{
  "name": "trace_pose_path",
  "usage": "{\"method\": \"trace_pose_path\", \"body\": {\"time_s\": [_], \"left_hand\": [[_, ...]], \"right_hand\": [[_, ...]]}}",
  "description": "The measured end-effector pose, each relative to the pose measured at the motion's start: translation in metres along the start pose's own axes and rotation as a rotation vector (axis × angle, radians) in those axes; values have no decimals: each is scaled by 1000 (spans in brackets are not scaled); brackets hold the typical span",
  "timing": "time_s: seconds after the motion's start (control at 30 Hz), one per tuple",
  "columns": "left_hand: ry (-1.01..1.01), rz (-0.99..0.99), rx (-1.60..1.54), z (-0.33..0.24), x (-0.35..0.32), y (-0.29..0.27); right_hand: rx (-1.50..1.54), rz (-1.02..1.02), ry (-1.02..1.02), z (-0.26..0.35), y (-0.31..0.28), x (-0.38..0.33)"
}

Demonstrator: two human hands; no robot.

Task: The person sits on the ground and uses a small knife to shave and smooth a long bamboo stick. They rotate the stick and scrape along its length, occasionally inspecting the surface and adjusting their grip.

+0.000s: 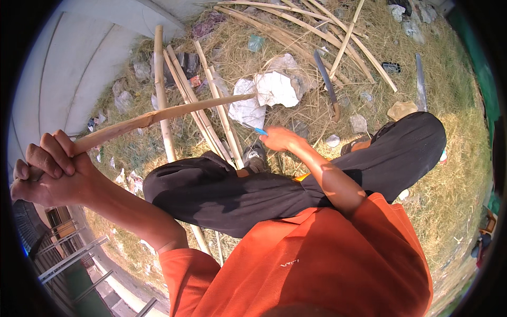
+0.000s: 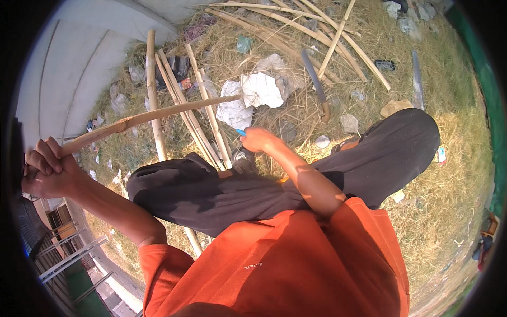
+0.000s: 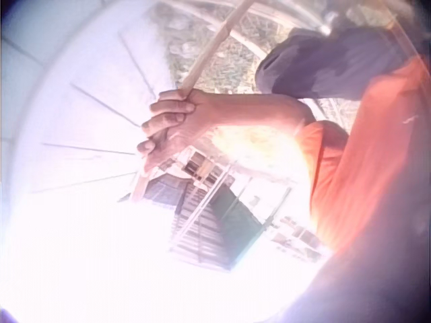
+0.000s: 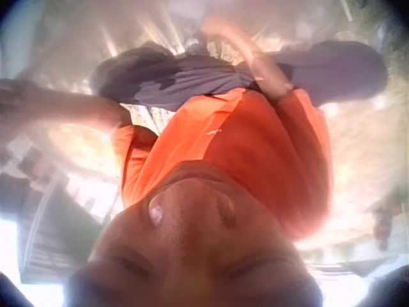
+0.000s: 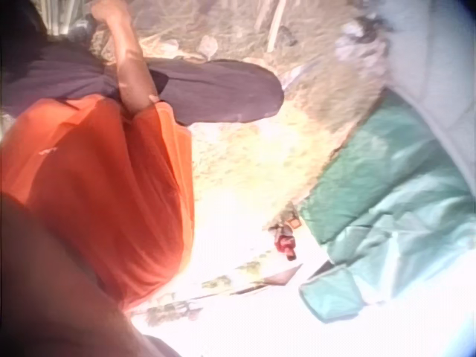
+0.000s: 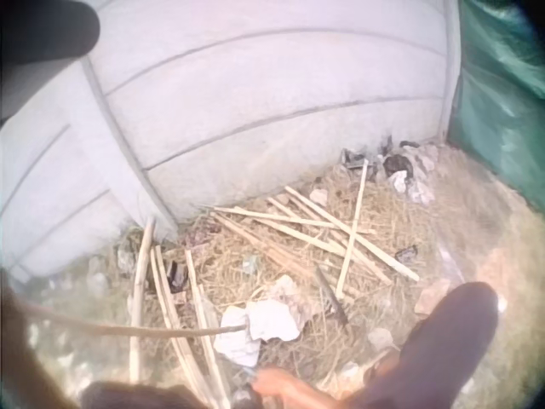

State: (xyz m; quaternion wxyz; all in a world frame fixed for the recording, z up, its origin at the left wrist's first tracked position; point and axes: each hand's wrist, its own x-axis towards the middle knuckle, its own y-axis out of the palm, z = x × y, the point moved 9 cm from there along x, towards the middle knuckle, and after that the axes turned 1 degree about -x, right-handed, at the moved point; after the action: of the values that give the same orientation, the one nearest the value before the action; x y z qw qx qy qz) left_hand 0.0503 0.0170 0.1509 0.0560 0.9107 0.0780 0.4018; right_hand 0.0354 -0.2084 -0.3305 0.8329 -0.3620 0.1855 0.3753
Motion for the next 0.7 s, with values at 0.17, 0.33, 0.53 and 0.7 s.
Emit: {"method": "trace_pose_path", "body": {"time_s": [0.17, 0.33, 0.53, 0.7], "left_hand": [[-19, -121, 93, 14, -14, 34], [125, -64, -29, -52, 41, -20], [27, -192, 120, 3, 0, 61], [-3, -100, 36, 20, 3, 75]], "right_hand": [[75, -88, -34, 38, -53, -37], [29, -98, -34, 40, -82, -68], [251, -370, -96, 32, -118, -111], [266, -680, -185, 45, -137, -100]]}}
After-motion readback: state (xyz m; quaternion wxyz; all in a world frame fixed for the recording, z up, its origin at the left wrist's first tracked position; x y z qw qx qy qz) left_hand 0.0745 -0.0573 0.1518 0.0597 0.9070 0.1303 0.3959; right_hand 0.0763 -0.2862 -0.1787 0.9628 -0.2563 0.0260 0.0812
